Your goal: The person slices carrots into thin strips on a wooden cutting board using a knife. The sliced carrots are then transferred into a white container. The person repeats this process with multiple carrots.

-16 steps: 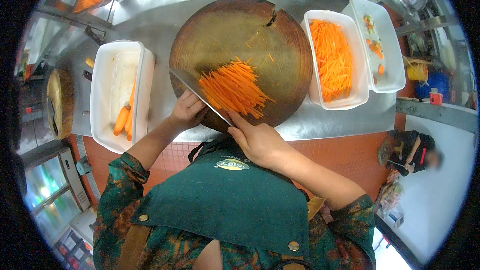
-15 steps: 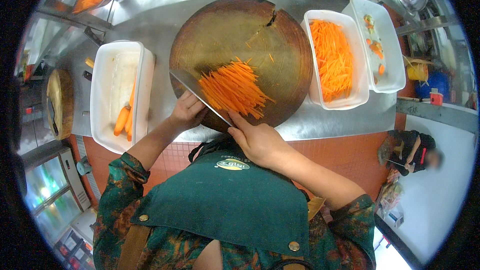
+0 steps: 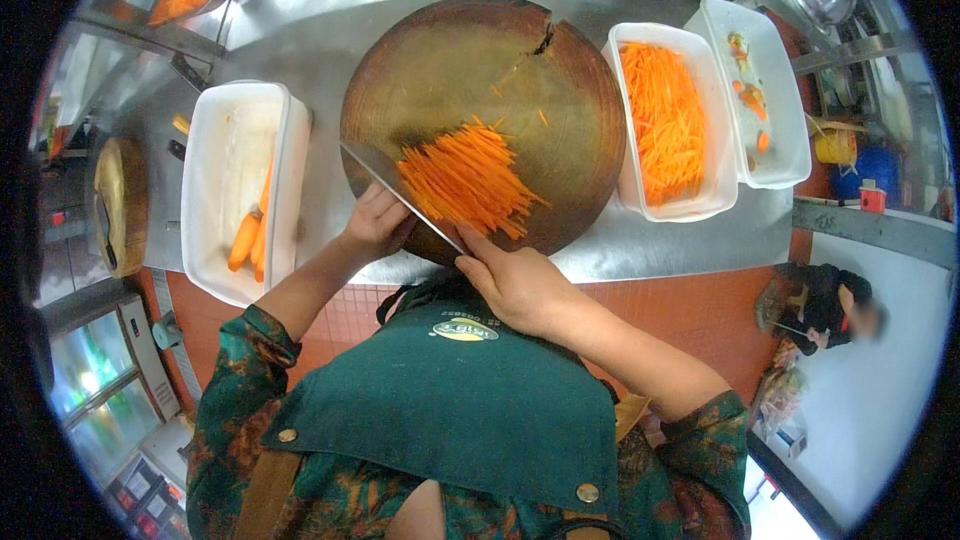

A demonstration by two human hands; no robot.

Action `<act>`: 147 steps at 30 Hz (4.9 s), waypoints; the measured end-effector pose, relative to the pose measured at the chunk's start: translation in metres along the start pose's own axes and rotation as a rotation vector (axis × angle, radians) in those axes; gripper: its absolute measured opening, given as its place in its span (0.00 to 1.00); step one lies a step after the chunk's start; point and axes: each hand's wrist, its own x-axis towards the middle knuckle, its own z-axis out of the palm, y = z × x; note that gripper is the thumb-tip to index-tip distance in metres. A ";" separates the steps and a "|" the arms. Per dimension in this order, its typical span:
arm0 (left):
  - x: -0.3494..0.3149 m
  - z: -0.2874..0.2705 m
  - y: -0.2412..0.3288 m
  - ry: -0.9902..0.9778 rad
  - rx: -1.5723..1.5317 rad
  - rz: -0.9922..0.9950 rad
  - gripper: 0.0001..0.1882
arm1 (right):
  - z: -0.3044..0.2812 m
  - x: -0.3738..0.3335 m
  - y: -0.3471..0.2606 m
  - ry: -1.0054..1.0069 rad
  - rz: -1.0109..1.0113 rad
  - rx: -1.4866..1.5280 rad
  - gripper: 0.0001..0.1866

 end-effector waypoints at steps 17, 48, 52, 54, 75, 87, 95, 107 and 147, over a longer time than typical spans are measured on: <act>-0.008 -0.002 -0.010 0.026 -0.006 0.056 0.19 | 0.009 0.037 0.022 0.115 -0.122 0.057 0.27; 0.006 0.000 -0.008 0.081 -0.008 0.034 0.17 | 0.011 0.030 0.012 0.193 -0.301 0.065 0.26; 0.002 -0.002 -0.009 0.069 0.002 0.012 0.15 | 0.005 0.007 0.001 0.046 -0.098 0.022 0.26; 0.003 -0.002 -0.007 0.072 0.001 -0.001 0.14 | 0.005 0.006 -0.001 -0.003 -0.028 0.030 0.26; 0.001 0.001 -0.006 0.091 -0.015 -0.035 0.15 | 0.024 0.035 0.007 0.142 -0.090 -0.010 0.27; -0.002 -0.002 -0.008 0.062 -0.027 -0.022 0.15 | 0.016 0.015 0.009 0.105 -0.152 0.020 0.27; -0.006 0.000 -0.008 0.082 -0.014 -0.007 0.15 | 0.017 0.041 0.007 0.104 -0.113 0.063 0.26; -0.006 0.001 -0.006 0.098 -0.017 -0.043 0.14 | 0.035 0.035 0.014 0.198 -0.208 -0.050 0.27; -0.012 0.004 -0.005 0.152 0.018 -0.076 0.14 | 0.010 0.016 -0.006 0.033 -0.139 0.084 0.25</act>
